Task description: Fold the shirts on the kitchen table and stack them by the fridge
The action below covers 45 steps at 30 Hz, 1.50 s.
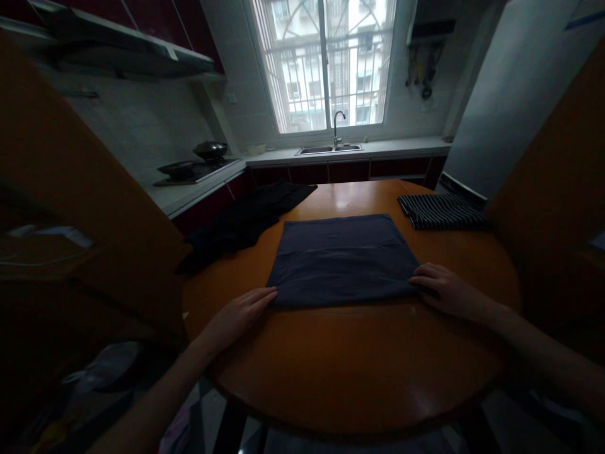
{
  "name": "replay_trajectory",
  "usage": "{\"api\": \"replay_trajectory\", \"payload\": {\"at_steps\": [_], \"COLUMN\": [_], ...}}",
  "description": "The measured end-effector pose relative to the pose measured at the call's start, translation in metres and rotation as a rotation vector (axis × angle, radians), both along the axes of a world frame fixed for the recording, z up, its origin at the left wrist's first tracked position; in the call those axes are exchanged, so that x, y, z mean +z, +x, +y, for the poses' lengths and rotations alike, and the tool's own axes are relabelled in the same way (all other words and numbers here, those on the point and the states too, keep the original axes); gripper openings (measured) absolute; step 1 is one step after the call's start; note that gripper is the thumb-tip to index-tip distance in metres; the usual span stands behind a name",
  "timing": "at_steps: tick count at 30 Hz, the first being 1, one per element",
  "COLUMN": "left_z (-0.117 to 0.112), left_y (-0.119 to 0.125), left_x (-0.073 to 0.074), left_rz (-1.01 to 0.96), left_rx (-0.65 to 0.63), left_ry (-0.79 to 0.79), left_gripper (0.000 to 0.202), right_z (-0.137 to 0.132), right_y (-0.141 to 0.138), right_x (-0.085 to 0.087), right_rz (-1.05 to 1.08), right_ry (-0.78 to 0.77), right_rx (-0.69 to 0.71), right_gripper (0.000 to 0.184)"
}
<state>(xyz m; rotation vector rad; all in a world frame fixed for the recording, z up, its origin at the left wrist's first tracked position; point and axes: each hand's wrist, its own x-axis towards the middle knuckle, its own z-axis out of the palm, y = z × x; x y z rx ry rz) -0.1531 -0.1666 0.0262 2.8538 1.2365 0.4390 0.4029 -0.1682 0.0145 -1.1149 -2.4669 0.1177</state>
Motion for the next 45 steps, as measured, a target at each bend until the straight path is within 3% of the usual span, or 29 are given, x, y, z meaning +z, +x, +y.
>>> {"api": "replay_trajectory", "payload": {"at_steps": [3, 6, 11, 13, 16, 20, 24, 29, 34, 40, 45], "left_z": [0.002, -0.009, -0.037, -0.03, 0.01, 0.081, 0.115, 0.113, 0.111, 0.112, 0.114], "left_y": [-0.002, -0.009, -0.028, -0.028, -0.016, 0.01, 0.025, 0.021, 0.011, 0.011, 0.017], "left_x": [-0.001, 0.005, 0.034, 0.049, 0.061, 0.052, 0.033, 0.021, 0.017, 0.012, 0.014], "left_rz": [-0.013, -0.028, 0.03, -0.008, -0.165, -0.267, -0.211, -0.186, -0.212, -0.273, -0.225], "left_rx": [0.024, 0.034, -0.003, 0.037, 0.164, 0.26, 0.22, 0.189, 0.104, 0.125, 0.119], "left_ry": [-0.025, -0.099, -0.351, -0.389, -0.332, -0.372, -0.441, -0.514, -0.477, -0.384, -0.296], "left_gripper": [0.044, 0.043, 0.037, 0.035, 0.04, 0.049, 0.045, 0.041, 0.031, 0.029, 0.03], "right_z": [0.001, -0.016, -0.042, -0.027, 0.021, 0.078, 0.088, 0.081, 0.081, 0.083, 0.088], "right_y": [0.001, -0.003, -0.006, -0.007, -0.009, -0.016, -0.019, -0.012, -0.007, -0.007, -0.004], "right_x": [0.003, 0.011, 0.036, 0.043, 0.044, 0.031, 0.017, 0.008, 0.008, 0.009, 0.003], "right_rz": [0.011, 0.001, -0.02, 0.037, 0.131, 0.108, 0.11, 0.134, 0.176, 0.272, 0.186], "right_ry": [-0.025, -0.125, -0.434, -0.444, -0.322, -0.365, -0.444, -0.527, -0.551, -0.46, -0.372], "right_rx": [0.007, 0.03, 0.058, -0.013, -0.162, -0.236, -0.236, -0.223, -0.195, -0.266, -0.278], "right_gripper": [0.032, 0.032, 0.018, 0.024, 0.031, 0.03, 0.033, 0.035, 0.033, 0.031, 0.027]}}
